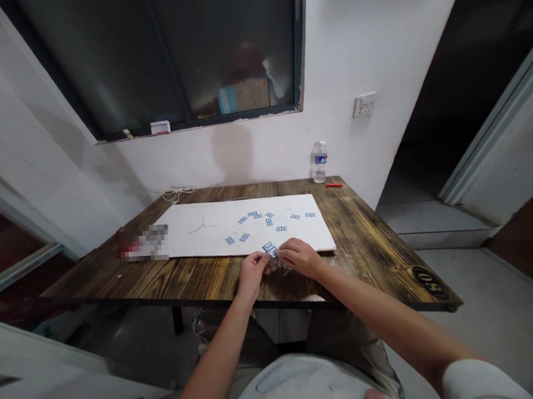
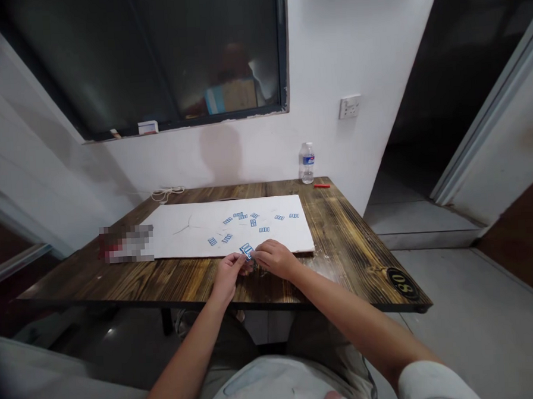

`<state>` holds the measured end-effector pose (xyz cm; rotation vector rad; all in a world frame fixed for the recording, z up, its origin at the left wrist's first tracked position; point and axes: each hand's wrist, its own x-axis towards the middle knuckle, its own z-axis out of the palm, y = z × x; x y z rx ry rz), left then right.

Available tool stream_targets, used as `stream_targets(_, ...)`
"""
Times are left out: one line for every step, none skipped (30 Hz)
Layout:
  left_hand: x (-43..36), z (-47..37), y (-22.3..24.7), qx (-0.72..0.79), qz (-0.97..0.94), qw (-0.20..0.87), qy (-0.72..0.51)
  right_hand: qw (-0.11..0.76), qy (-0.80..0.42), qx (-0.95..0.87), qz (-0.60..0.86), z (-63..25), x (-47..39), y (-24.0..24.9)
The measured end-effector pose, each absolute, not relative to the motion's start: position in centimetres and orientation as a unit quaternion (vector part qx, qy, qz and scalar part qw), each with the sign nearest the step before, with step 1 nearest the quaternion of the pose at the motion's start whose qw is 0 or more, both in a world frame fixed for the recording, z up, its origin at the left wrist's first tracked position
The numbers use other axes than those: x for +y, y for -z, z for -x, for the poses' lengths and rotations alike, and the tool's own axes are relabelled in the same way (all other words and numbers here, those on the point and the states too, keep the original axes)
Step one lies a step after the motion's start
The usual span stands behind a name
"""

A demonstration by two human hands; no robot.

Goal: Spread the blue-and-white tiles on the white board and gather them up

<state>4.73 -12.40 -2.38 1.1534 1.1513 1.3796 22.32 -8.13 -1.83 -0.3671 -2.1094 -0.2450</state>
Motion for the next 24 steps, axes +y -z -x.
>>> stream_targets(-12.40, -4.69, 2.38, 0.471, -0.474, 0.481, -0.567, 0.468, 0.098, -0.865, 0.153, -22.33, -8.13, 1.83)
stream_targets(-12.40, -4.66, 2.37, 0.469, -0.477, 0.480, -0.568, 0.464, 0.096, -0.867, 0.155, -22.35, -8.14, 1.83)
stream_targets(-12.40, -4.63, 2.36, 0.467, -0.480, 0.477, -0.569, 0.461, 0.095, -0.868, 0.156, -22.36, -8.15, 1.82)
stream_targets(-12.40, -4.61, 2.34, 0.465, -0.483, 0.475, -0.570, 0.459, 0.094, -0.870, 0.155, -22.36, -8.16, 1.81)
stream_targets(-12.40, -4.61, 2.31, 0.463, -0.484, 0.474, -0.571, 0.457, 0.094, -0.871, 0.154, -22.36, -8.18, 1.80)
stream_targets(-12.41, -4.61, 2.28, 0.462, -0.485, 0.473, -0.572, 0.454, 0.093, -0.873, 0.152, -22.36, -8.19, 1.79)
stream_targets(-12.41, -4.62, 2.25, 0.462, -0.484, 0.473, -0.573, 0.451, 0.094, -0.875, 0.149, -22.35, -8.20, 1.78)
stream_targets(-12.42, -4.64, 2.22, 0.461, -0.483, 0.475, -0.574, 0.447, 0.094, -0.878, 0.146, -22.35, -8.20, 1.78)
stream_targets(-12.42, -4.65, 2.19, 0.460, -0.481, 0.477, -0.574, 0.443, 0.094, -0.880, 0.143, -22.34, -8.21, 1.76)
stream_targets(-12.41, -4.66, 2.16, 0.459, -0.479, 0.479, -0.576, 0.440, 0.094, -0.882, 0.140, -22.34, -8.23, 1.75)
stream_targets(-12.41, -4.67, 2.15, 0.458, -0.476, 0.480, -0.578, 0.438, 0.094, -0.883, 0.138, -22.35, -8.24, 1.72)
stream_targets(-12.40, -4.66, 2.15, 0.457, -0.473, 0.481, -0.580, 0.436, 0.095, -0.884, 0.138, -22.35, -8.27, 1.69)
stream_targets(-12.39, -4.66, 2.15, 0.455, -0.471, 0.482, -0.581, 0.434, 0.095, -0.885, 0.137, -22.36, -8.29, 1.65)
stream_targets(-12.38, -4.65, 2.16, 0.455, -0.469, 0.483, -0.583, 0.433, 0.096, -0.886, 0.137, -22.36, -8.32, 1.60)
stream_targets(-12.37, -4.64, 2.17, 0.455, -0.467, 0.485, -0.583, 0.433, 0.097, -0.886, 0.136, -22.36, -8.35, 1.55)
stream_targets(-12.36, -4.64, 2.18, 0.455, -0.466, 0.485, -0.584, 0.432, 0.099, -0.886, 0.134, -22.36, -8.37, 1.50)
stream_targets(-12.37, -4.64, 2.19, 0.455, -0.465, 0.486, -0.584, 0.433, 0.101, -0.886, 0.132, -22.35, -8.39, 1.46)
stream_targets(-12.37, -4.65, 2.18, 0.455, -0.464, 0.485, -0.585, 0.433, 0.102, -0.886, 0.132, -22.34, -8.41, 1.42)
stream_targets(-12.39, -4.66, 2.18, 0.455, -0.463, 0.485, -0.586, 0.432, 0.103, -0.886, 0.132, -22.33, -8.42, 1.40)
stream_targets(-12.41, -4.67, 2.16, 0.456, -0.462, 0.484, -0.587, 0.430, 0.104, -0.887, 0.132, -22.32, -8.42, 1.39)
stream_targets(-12.44, -4.69, 2.14, 0.457, -0.461, 0.484, -0.587, 0.429, 0.105, -0.887, 0.133, -22.31, -8.41, 1.39)
stream_targets(-12.46, -4.71, 2.11, 0.459, -0.461, 0.483, -0.586, 0.427, 0.105, -0.888, 0.133, -22.31, -8.40, 1.41)
stream_targets(-12.48, -4.73, 2.09, 0.460, -0.461, 0.482, -0.586, 0.425, 0.104, -0.889, 0.133, -22.31, -8.38, 1.44)
stream_targets(-12.50, -4.75, 2.06, 0.462, -0.462, 0.481, -0.585, 0.423, 0.104, -0.890, 0.134, -22.31, -8.36, 1.48)
